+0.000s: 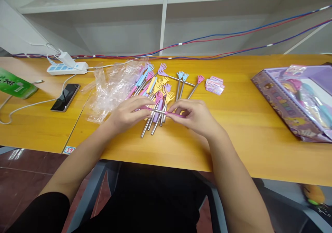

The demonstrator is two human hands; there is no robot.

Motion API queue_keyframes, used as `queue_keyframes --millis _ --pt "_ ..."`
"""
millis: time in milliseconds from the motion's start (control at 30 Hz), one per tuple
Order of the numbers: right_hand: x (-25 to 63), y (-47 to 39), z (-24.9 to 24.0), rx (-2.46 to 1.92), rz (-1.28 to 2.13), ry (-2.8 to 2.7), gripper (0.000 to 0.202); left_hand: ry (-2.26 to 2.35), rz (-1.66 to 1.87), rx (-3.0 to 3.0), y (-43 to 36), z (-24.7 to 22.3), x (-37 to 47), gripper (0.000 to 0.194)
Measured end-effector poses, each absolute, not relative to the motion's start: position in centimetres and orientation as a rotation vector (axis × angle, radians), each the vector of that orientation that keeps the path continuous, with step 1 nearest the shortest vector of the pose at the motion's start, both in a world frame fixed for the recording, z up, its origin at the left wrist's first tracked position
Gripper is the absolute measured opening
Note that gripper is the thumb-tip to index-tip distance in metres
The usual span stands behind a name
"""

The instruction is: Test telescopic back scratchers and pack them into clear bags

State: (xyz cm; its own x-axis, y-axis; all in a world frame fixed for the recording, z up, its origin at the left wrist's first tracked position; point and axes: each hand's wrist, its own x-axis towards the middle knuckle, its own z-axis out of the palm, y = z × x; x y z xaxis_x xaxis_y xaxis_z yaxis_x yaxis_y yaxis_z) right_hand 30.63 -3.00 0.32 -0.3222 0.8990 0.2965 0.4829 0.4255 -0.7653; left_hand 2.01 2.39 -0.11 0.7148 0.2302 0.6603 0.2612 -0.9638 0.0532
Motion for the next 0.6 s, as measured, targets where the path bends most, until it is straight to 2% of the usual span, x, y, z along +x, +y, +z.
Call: queue_keyframes --millis 167,267,433,600 --pt "29.9 -3.1 0.6 -1.108 0.66 -2.024 0.02 -0.344 -0.969 -2.878 2.1 -0.3 2.6 0.013" --pt "30.3 -3.3 1.1 -1.09 0.751 -2.043 0.013 -0.336 -0.929 -2.86 2.1 -0.3 2.6 0.015" --pt "31.4 -3.6 1.9 -1.056 0.929 -1.933 0.022 -0.458 -1.075 -2.781 2.7 -0.2 1.9 0.015" --pt "31.7 -3.3 1.5 -0.993 0.82 -1.779 0.006 -0.543 -1.172 -2.751 3.2 -0.1 1.5 0.015"
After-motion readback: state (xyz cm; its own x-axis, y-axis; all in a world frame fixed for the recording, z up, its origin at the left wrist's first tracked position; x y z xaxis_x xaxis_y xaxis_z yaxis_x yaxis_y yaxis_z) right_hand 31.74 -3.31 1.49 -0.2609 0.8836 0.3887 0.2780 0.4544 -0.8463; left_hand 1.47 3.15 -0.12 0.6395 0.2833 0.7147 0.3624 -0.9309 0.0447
